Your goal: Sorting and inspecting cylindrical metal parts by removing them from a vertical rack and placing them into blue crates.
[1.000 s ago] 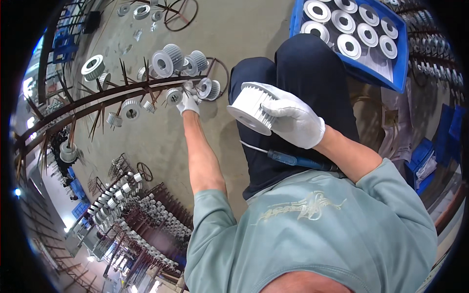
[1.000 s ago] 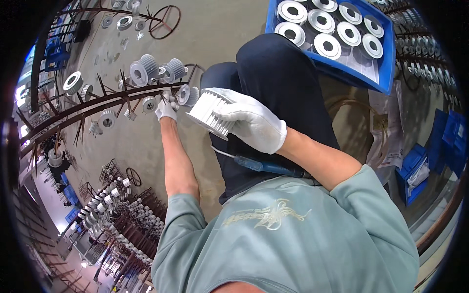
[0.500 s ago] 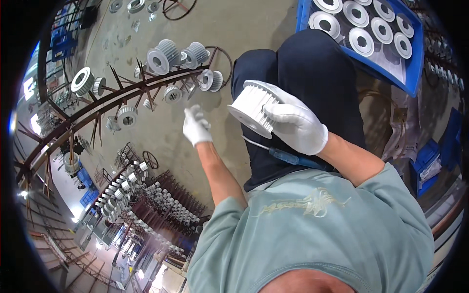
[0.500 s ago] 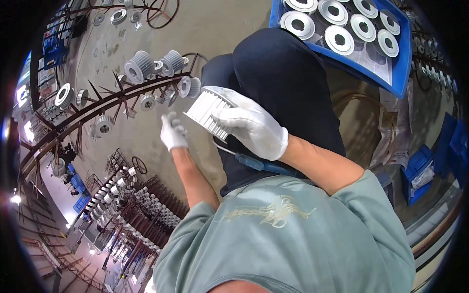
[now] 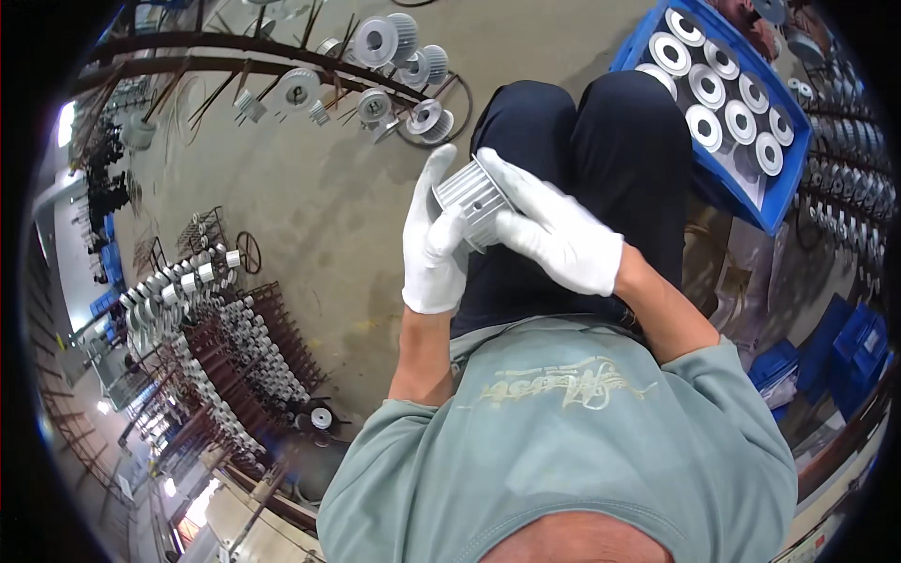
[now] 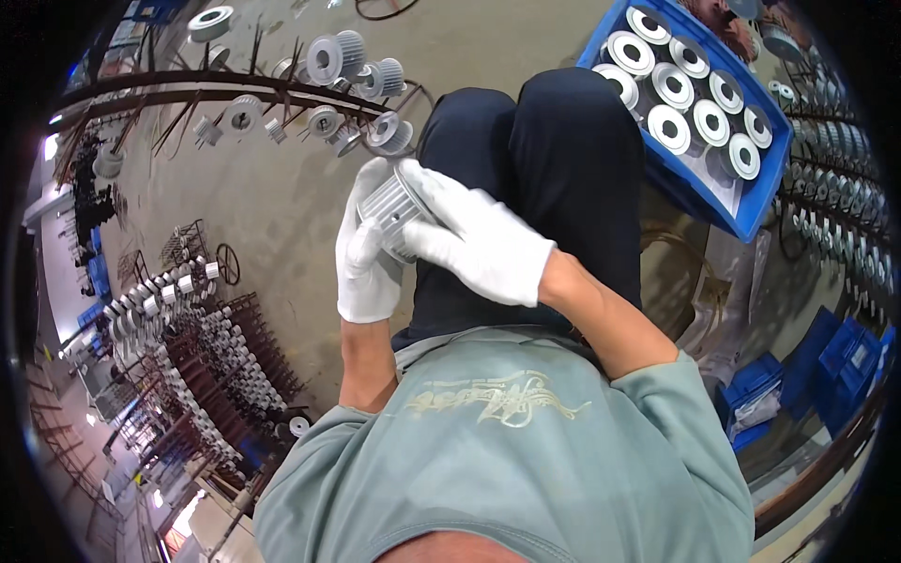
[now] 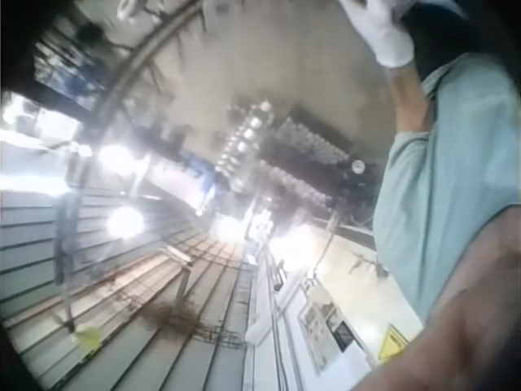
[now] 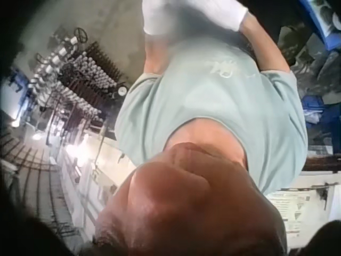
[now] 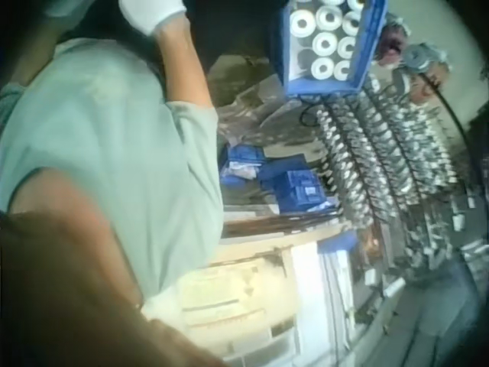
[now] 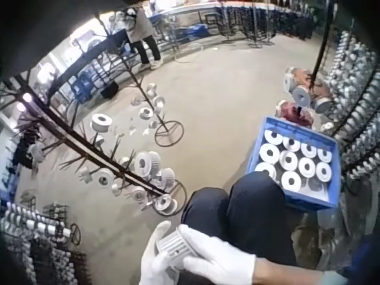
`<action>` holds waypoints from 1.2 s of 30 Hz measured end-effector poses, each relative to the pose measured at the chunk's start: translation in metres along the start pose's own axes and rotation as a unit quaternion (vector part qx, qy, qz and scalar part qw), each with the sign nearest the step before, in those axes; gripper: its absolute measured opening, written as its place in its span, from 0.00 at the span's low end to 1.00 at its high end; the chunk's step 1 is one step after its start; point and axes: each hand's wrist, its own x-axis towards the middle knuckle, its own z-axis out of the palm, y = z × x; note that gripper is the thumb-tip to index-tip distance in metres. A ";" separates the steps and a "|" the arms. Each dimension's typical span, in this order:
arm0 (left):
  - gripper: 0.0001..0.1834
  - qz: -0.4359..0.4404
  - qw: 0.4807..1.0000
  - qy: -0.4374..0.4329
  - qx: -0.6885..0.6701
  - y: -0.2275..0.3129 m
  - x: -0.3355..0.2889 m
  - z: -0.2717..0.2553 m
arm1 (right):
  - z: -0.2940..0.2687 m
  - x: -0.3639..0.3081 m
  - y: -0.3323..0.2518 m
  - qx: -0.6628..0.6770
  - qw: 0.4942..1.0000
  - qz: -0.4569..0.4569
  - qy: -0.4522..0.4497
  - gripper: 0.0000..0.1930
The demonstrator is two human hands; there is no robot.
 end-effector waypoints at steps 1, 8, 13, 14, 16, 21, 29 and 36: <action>0.34 -0.039 0.999 0.001 -0.023 0.001 -0.002 -0.008 | -0.009 -0.005 -0.008 -0.119 0.992 -0.011 -0.027 0.35; 0.28 -0.055 0.927 -0.068 -0.365 -0.019 -0.012 -0.099 | -0.013 -0.063 -0.004 -0.333 0.919 0.162 -0.137 0.29; 0.27 0.049 0.947 0.077 -0.307 -0.016 -0.023 -0.111 | 0.013 -0.070 0.026 -0.266 0.948 0.104 -0.140 0.22; 0.28 0.096 0.960 0.115 -0.235 -0.017 -0.024 -0.114 | 0.014 -0.067 0.021 -0.231 0.964 0.069 -0.114 0.20; 0.29 0.177 0.963 0.184 -0.085 -0.025 -0.027 -0.118 | 0.015 -0.069 0.008 -0.158 0.986 0.009 -0.057 0.16; 0.30 0.259 0.908 0.296 0.143 -0.038 -0.027 -0.130 | 0.036 -0.050 -0.028 -0.200 0.976 -0.017 -0.091 0.13; 0.32 0.270 0.916 0.268 0.130 -0.042 -0.032 -0.139 | 0.051 -0.041 -0.024 -0.243 0.966 0.005 -0.089 0.11; 0.38 0.208 0.955 0.156 -0.145 -0.030 -0.029 -0.143 | 0.035 -0.041 -0.027 -0.200 0.974 0.033 -0.096 0.11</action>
